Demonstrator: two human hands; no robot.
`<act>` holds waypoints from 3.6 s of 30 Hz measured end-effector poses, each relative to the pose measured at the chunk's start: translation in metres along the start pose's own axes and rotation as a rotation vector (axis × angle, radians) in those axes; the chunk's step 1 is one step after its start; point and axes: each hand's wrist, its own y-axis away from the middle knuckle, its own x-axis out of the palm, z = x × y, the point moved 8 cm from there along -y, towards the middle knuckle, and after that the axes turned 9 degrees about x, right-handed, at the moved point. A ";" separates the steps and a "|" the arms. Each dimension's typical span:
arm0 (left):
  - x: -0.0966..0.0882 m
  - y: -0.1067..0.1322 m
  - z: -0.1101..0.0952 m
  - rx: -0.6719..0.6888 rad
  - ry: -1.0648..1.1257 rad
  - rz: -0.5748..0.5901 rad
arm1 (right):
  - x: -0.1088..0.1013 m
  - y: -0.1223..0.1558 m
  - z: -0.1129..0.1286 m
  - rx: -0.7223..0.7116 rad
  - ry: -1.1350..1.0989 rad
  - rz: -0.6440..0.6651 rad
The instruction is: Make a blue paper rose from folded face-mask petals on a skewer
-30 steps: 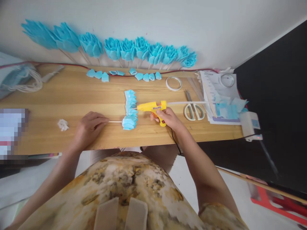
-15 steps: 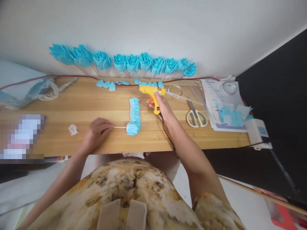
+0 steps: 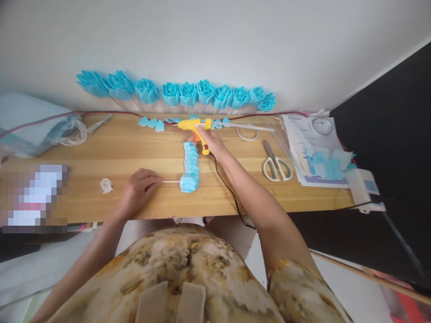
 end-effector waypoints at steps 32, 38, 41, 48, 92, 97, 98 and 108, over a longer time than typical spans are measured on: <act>0.010 -0.043 0.062 0.052 0.054 -0.043 | -0.051 0.031 0.009 -0.109 0.194 -0.255; 0.008 -0.043 0.060 0.066 0.047 -0.060 | -0.045 0.032 -0.003 -0.058 0.219 -0.247; 0.007 -0.042 0.059 0.051 0.042 -0.049 | -0.045 0.031 -0.005 -0.063 0.229 -0.259; 0.006 -0.042 0.061 0.030 0.070 -0.044 | -0.048 0.031 -0.009 -0.051 0.240 -0.288; 0.009 -0.041 0.063 0.003 0.053 -0.035 | -0.057 0.036 -0.003 -0.015 0.292 -0.079; 0.008 -0.040 0.063 0.012 0.057 -0.056 | -0.056 0.037 0.000 0.009 0.237 -0.003; 0.008 -0.040 0.063 0.024 0.053 -0.061 | -0.057 0.038 0.001 0.009 0.219 0.017; 0.008 -0.039 0.062 0.028 0.053 -0.056 | -0.052 0.077 -0.015 0.046 0.324 0.045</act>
